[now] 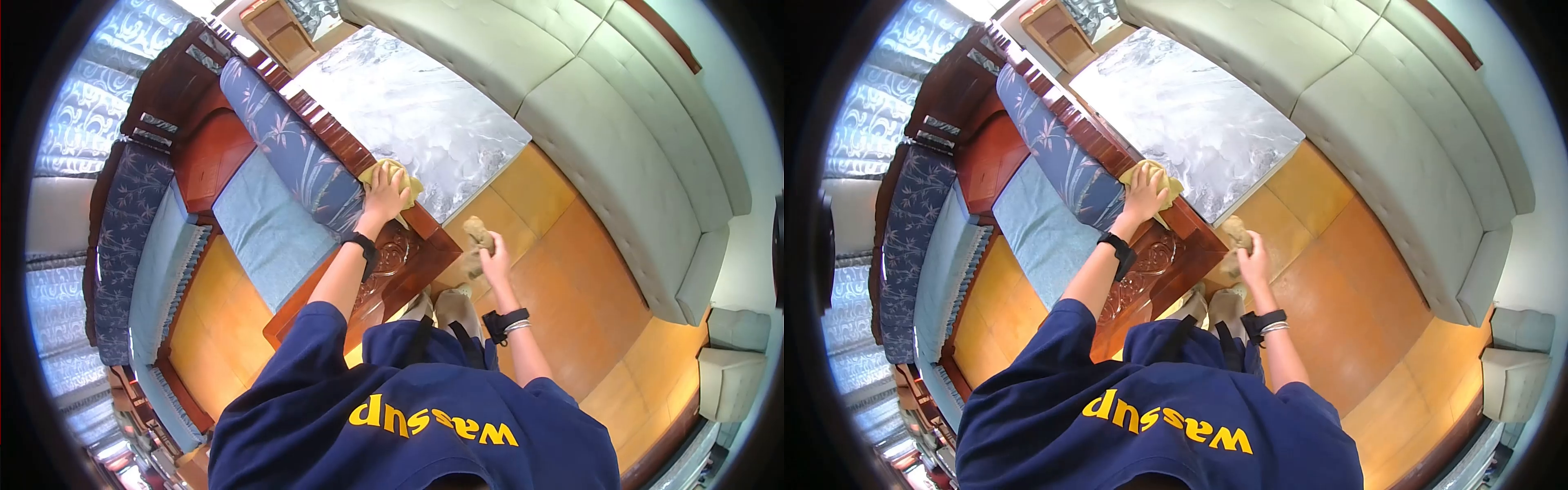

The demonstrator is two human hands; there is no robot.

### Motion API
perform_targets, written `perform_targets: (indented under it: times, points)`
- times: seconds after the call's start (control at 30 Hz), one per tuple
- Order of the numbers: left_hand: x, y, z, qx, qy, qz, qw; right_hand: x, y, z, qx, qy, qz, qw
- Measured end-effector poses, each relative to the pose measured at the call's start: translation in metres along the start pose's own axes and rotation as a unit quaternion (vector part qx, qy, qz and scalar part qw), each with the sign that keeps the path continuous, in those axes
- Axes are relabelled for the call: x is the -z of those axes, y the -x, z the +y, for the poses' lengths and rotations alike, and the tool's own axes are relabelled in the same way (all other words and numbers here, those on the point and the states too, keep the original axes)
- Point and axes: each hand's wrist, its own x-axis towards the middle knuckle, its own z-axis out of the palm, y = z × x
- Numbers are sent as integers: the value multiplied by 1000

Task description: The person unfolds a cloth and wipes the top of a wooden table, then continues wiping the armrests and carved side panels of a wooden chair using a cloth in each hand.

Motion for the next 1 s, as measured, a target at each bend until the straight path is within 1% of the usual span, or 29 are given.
perform_targets:
  times: [0.07, 0.1, 0.17, 0.2, 0.27, 0.33, 0.37, 0.4, 0.47, 0.53, 0.6, 0.63, 0.67, 0.73, 0.77, 0.83, 0.87, 0.93, 1.0]
  points:
    - [2, 10, 1, -12, -4, 3, 1000, -26, 2, -11, 91, -28, -10, 995]
    - [-1, 15, 0, -47, 2, 18, 999, -32, 7, -28, 92, -26, -13, 995]
    - [-7, 32, 2, -109, 38, 50, 992, -41, 16, -58, 177, 14, -43, 983]
    - [-11, 42, 8, -136, 56, 75, 986, -48, 18, -63, 180, 13, -45, 982]
    - [-18, 65, 22, -141, 73, 60, 985, -55, 30, -66, 210, 38, -79, 974]
    - [-17, 84, 37, -142, 97, 66, 983, -59, 40, -56, 204, 57, -89, 973]
    - [-14, 88, 41, -130, 66, 58, 988, -60, 45, -50, 181, 52, -84, 979]
    - [-10, 88, 42, -130, 67, 59, 987, -60, 49, -45, 158, 47, -78, 983]
    - [-4, 82, 42, -123, 89, 50, 987, -52, 52, -35, 157, 51, -76, 983]
    - [-4, 68, 32, -123, 69, 51, 989, -43, 53, -27, 125, 64, -88, 986]
    - [-7, 44, 22, -75, 40, 69, 994, -29, 52, -26, 118, 78, -72, 987]
    - [-16, 29, 9, -74, 10, 93, 993, -21, 51, -24, 103, 78, -66, 989]
    - [-15, 17, 1, -60, 3, 86, 994, -14, 50, -20, 87, 77, -59, 991]
    - [3, 2, -8, -38, 48, 37, 997, -2, 49, -4, 89, 87, -20, 992]
    - [6, 0, -7, -50, 49, 33, 997, 6, 49, -1, 69, 90, -4, 994]
    - [8, 1, -3, -13, 47, 6, 999, 19, 54, 6, 14, 74, 29, 997]
    - [3, 0, -4, -23, 45, 1, 999, 22, 57, 11, 7, 73, 38, 997]
    - [-7, -4, -4, -10, 25, 42, 999, 29, 62, 19, -27, 68, 76, 994]
    - [-7, -3, -4, -13, 26, 31, 999, 33, 72, 16, -55, 71, 99, 991]
